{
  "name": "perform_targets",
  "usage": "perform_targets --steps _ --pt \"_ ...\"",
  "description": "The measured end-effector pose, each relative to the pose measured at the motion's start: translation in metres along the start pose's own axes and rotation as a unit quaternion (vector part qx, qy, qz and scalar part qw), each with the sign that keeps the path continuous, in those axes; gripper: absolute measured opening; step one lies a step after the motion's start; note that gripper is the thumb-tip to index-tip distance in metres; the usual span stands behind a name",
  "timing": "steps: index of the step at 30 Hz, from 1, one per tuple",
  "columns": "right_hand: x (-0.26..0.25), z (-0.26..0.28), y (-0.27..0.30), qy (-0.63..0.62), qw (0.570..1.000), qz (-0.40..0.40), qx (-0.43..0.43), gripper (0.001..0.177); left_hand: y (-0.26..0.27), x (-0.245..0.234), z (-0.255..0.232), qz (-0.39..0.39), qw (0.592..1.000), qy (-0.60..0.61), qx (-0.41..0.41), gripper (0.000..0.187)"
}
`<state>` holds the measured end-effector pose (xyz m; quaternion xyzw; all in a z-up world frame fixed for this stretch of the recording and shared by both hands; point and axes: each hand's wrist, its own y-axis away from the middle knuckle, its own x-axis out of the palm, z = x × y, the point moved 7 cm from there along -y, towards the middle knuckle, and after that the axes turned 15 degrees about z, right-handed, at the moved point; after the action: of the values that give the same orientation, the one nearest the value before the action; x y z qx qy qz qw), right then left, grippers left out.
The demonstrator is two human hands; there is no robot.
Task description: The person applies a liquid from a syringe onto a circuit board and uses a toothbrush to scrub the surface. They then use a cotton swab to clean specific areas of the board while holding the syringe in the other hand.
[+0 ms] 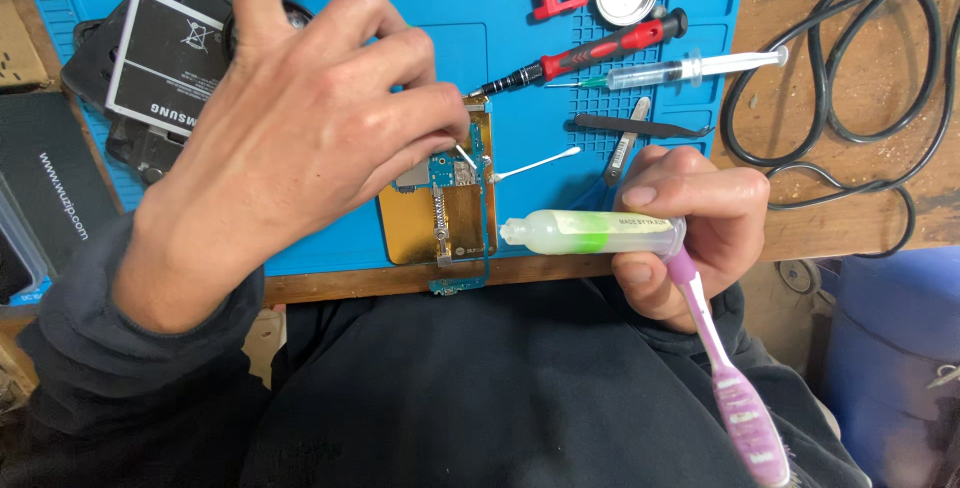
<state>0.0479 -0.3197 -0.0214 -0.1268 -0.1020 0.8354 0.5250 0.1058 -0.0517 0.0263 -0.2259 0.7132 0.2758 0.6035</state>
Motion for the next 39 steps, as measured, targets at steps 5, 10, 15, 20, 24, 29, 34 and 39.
perform_targets --steps 5,10,15,20,24,29,34,39 --pt "0.000 0.002 -0.002 -0.002 1.000 0.006 0.007 0.039 0.008 0.001 0.000 -0.005 1.000 0.030 0.005 0.030" --pt "0.003 0.004 -0.003 0.009 1.000 -0.002 0.012 0.041 0.014 0.000 -0.007 0.009 0.999 0.048 -0.009 0.029" --pt "0.003 0.002 -0.004 0.016 1.000 -0.002 0.012 0.039 0.027 -0.012 -0.007 -0.028 0.998 0.049 -0.013 0.035" --pt "0.010 0.009 -0.021 -0.006 1.000 -0.025 0.004 0.038 0.050 -0.011 -0.007 -0.109 0.988 0.103 -0.048 0.024" --pt "0.009 0.008 -0.029 0.003 0.999 -0.034 0.006 0.039 0.067 -0.010 -0.015 -0.209 0.965 0.134 -0.083 0.019" --pt "0.015 0.013 -0.041 -0.018 0.999 -0.034 -0.014 0.041 0.080 0.000 -0.025 -0.270 0.946 0.162 -0.080 0.015" --pt "0.020 0.013 -0.043 -0.007 1.000 -0.017 -0.005 0.042 0.081 0.005 -0.028 -0.272 0.949 0.141 -0.076 0.014" --pt "0.024 0.015 -0.047 -0.017 0.999 0.027 0.020 0.038 0.079 0.008 -0.027 -0.241 0.954 0.141 -0.108 0.023"
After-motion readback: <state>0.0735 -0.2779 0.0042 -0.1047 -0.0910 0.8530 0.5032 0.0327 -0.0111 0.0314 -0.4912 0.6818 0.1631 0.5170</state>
